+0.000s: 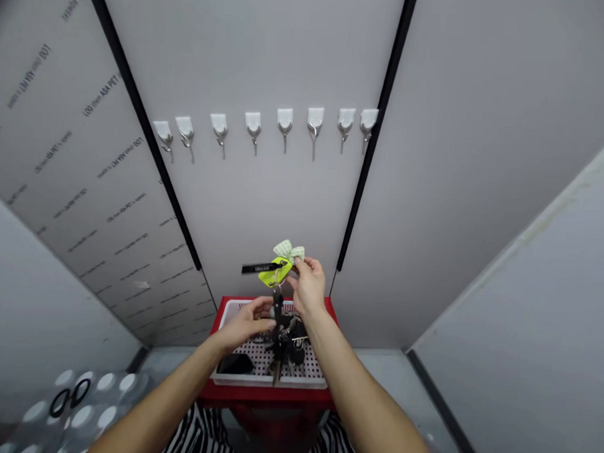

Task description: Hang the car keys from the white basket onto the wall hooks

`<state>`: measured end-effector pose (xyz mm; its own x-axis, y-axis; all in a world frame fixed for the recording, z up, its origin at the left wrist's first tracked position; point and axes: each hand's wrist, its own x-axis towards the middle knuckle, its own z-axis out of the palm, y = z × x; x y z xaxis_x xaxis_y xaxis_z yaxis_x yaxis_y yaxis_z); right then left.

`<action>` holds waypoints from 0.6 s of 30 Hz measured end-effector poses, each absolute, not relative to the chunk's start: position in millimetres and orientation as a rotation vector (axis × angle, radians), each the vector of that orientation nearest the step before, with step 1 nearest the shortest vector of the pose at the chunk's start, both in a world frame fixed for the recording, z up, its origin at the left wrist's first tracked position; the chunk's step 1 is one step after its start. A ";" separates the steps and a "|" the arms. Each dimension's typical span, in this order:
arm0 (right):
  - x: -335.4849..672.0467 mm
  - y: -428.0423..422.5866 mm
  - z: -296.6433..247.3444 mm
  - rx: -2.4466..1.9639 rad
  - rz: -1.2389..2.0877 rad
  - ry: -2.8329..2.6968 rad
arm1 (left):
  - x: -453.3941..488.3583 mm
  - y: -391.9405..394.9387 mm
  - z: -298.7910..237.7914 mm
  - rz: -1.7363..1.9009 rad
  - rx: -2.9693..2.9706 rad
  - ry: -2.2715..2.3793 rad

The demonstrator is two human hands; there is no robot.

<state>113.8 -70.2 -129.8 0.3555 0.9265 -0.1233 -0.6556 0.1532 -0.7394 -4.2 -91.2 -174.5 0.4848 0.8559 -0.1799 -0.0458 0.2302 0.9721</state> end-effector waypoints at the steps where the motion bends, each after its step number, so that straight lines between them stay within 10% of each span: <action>1: 113.0 -70.5 -126.1 -0.796 1.179 -0.415 | -0.4 -91.1 -174.6 0.749 1.167 0.852; 18: 112.1 -70.1 -151.4 -0.776 1.285 -0.208 | 14.7 -95.0 -189.3 0.931 1.245 0.886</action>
<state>112.1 -70.1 -151.4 0.3033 0.9129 -0.2732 -0.7800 0.0732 -0.6215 14.7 -95.0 -189.3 0.3722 0.9272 -0.0424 -0.0887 0.0810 0.9928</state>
